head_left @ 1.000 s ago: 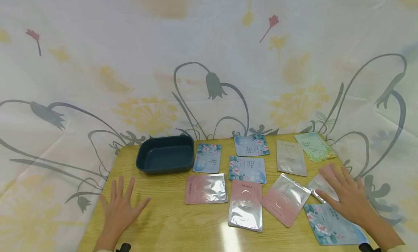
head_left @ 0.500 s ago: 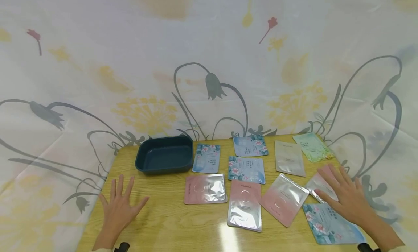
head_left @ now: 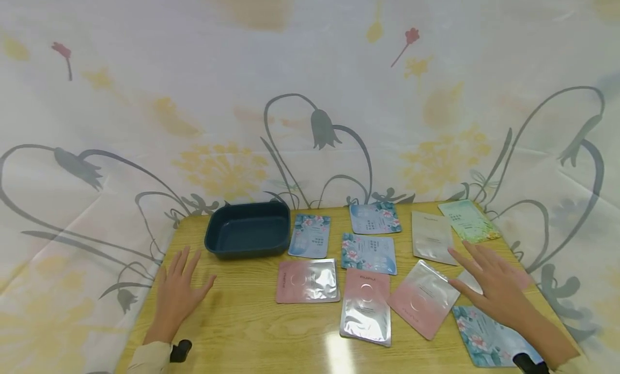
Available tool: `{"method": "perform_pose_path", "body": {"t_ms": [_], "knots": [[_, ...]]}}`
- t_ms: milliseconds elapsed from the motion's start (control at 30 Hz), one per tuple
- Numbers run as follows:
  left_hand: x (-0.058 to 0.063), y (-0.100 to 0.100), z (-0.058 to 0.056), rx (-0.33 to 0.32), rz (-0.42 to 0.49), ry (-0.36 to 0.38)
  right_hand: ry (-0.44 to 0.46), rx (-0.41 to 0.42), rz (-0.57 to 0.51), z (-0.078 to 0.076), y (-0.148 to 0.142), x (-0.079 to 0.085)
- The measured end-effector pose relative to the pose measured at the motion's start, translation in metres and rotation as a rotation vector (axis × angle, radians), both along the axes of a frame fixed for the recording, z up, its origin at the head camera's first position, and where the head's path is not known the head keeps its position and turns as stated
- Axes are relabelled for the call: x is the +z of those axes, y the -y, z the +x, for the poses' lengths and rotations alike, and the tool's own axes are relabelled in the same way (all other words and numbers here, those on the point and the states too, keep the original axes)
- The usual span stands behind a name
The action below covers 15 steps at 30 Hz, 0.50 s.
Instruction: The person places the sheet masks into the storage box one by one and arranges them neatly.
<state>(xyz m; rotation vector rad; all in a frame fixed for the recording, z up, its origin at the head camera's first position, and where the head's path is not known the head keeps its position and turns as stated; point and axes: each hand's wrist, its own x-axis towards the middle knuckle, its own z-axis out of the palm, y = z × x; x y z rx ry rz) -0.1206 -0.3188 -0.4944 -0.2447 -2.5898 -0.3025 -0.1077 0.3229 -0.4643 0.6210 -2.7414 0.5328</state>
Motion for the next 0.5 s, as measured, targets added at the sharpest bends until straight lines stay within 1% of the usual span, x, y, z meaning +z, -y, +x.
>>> {"method": "perform_pose_path", "body": {"t_ms": [67,200,367,433,500], "knots": [[-0.002,0.003,-0.007,-0.030,0.012,-0.029,0.025,0.015,-0.013,-0.004,0.007,0.001],[-0.009,0.008,-0.022,-0.077,0.036,-0.063,0.069,0.045,-0.035,-0.012,0.019,0.001],[-0.019,0.013,-0.041,-0.136,0.033,-0.092,0.050,0.093,-0.057,-0.024,0.035,-0.002],[-0.023,0.015,-0.047,-0.145,0.031,-0.095,0.046,0.117,-0.075,-0.028,0.041,-0.004],[-0.026,0.017,-0.052,-0.138,0.049,-0.084,0.054,0.136,-0.087,-0.031,0.047,-0.007]]}}
